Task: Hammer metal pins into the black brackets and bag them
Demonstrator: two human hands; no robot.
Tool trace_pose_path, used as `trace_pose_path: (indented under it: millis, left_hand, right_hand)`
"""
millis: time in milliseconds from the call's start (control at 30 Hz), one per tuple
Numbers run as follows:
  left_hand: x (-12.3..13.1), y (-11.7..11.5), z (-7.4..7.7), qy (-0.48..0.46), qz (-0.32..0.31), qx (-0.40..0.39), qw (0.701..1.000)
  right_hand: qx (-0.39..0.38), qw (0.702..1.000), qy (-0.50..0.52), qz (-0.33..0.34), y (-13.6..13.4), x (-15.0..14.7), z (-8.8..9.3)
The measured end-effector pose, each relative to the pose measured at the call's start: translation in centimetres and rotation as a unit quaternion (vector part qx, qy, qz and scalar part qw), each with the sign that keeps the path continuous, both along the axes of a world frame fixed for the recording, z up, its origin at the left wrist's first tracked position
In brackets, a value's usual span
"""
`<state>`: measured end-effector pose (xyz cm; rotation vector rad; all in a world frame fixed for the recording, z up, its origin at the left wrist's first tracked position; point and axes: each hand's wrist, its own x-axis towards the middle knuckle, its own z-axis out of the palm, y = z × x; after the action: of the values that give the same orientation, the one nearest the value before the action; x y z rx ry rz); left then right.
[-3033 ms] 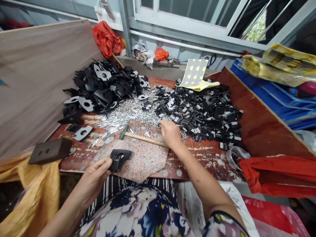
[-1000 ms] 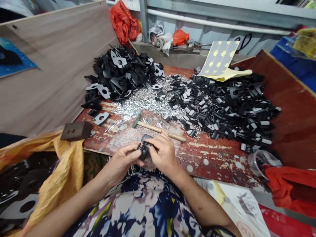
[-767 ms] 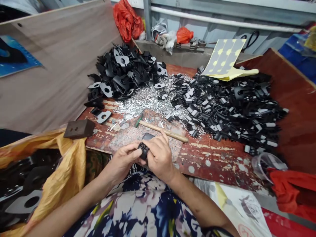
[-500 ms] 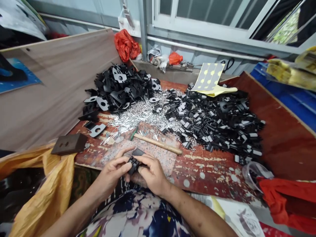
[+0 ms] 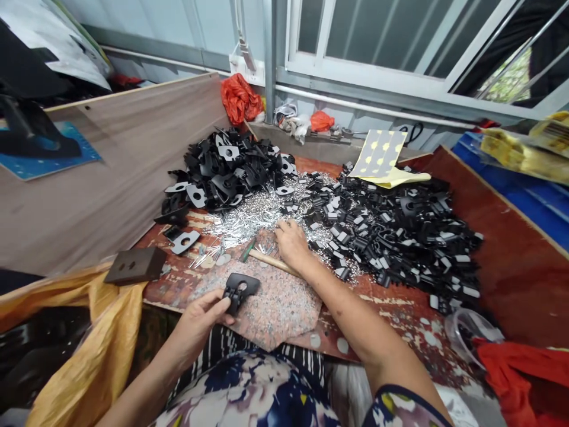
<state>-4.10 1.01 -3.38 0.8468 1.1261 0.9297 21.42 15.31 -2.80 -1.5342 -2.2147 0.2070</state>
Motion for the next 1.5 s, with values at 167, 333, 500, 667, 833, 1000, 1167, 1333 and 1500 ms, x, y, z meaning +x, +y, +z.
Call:
trace_pose_path:
  millis: [167, 333, 500, 667, 833, 1000, 1167, 1333, 1500]
  left_hand:
    - [0.0, 0.1, 0.2, -0.005, -0.009, -0.006, 1.0]
    - [0.0, 0.1, 0.3, -0.003, -0.001, -0.004, 1.0]
    - [0.1, 0.0, 0.4, 0.003, 0.004, -0.006, 1.0]
    - [0.2, -0.1, 0.5, 0.006, 0.012, -0.006, 1.0]
    - [0.3, -0.1, 0.7, 0.002, 0.022, -0.006, 1.0]
    - [0.4, -0.2, 0.8, 0.016, 0.025, -0.006, 1.0]
    - [0.5, -0.3, 0.7, 0.014, 0.033, -0.008, 0.999]
    - [0.5, -0.3, 0.5, 0.001, 0.029, 0.002, 1.0]
    - [0.3, -0.2, 0.4, 0.002, 0.016, -0.002, 1.0]
  right_hand:
    - [0.018, 0.999, 0.017, 0.021, -2.4, 0.7, -0.1]
    - [0.007, 0.996, 0.073, 0.046, -3.3, 1.1, 0.2]
    - [-0.008, 0.997, 0.067, 0.023, -4.0, 2.6, -0.3]
    - [0.023, 0.997, 0.025, -0.063, -5.8, 5.5, -0.4]
    - [0.084, 0.993, 0.025, -0.078, -7.3, 6.1, 0.0]
    - [0.047, 0.997, 0.048, -0.037, -7.2, 4.9, 0.2]
    - [0.007, 1.0, 0.03, 0.003, -4.2, 2.7, 1.1]
    - [-0.042, 0.997, 0.058, 0.028, -2.4, 2.7, 1.1]
    - [-0.021, 0.993, 0.105, -0.055, -4.0, 4.2, 0.2]
